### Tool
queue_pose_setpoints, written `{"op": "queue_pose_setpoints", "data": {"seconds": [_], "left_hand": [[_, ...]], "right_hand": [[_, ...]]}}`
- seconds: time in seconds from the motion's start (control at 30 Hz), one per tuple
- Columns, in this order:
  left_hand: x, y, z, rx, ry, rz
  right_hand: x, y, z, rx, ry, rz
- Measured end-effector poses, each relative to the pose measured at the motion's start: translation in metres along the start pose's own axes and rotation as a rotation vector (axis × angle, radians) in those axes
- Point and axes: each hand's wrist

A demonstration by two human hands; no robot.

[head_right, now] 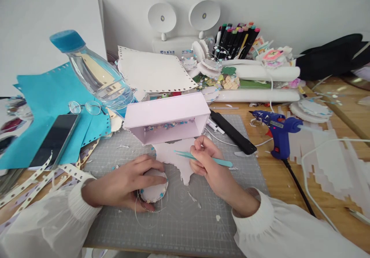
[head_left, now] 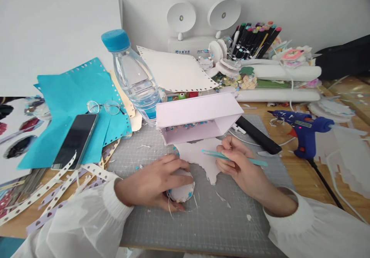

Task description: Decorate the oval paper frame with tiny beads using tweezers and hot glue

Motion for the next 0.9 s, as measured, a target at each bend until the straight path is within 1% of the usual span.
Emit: {"op": "queue_pose_setpoints", "data": {"seconds": [0.1,0.2,0.3,0.4,0.43,0.5,0.57,0.63,0.73,0.9], "left_hand": [[0.000,0.000,0.000,-0.008,-0.026,-0.013],[-0.003,0.001,0.001,-0.043,-0.110,-0.029],[-0.007,0.001,0.002,-0.102,-0.267,-0.016],[-0.011,0.000,0.002,-0.145,-0.517,0.012],[-0.012,-0.001,0.002,-0.163,-0.611,0.045],[-0.012,-0.003,0.003,-0.220,-0.747,0.169],[-0.010,-0.003,0.004,-0.288,-0.778,0.310],[-0.007,-0.001,0.006,-0.337,-0.760,0.393],[-0.005,0.002,0.008,-0.342,-0.753,0.412],[-0.003,0.003,0.010,-0.335,-0.755,0.429]], "right_hand": [[0.000,0.000,0.000,-0.003,-0.011,-0.005],[0.000,0.000,0.000,-0.004,-0.005,-0.010],[-0.001,-0.001,0.001,-0.013,0.014,-0.046],[-0.002,-0.003,0.002,-0.045,0.023,-0.110],[-0.003,-0.004,0.002,-0.054,0.013,-0.134],[-0.003,-0.007,0.004,-0.077,-0.038,-0.176],[-0.003,-0.012,0.005,-0.098,-0.110,-0.224],[0.000,-0.017,0.004,-0.100,-0.180,-0.280],[0.006,-0.022,0.002,-0.086,-0.242,-0.362],[0.011,-0.024,0.002,-0.085,-0.290,-0.401]]}}
Point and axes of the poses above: each hand's wrist, its own y-axis towards the middle knuckle, its own x-axis out of the palm, z = x × y, and after that the axes turned 9 degrees about -x, right-handed
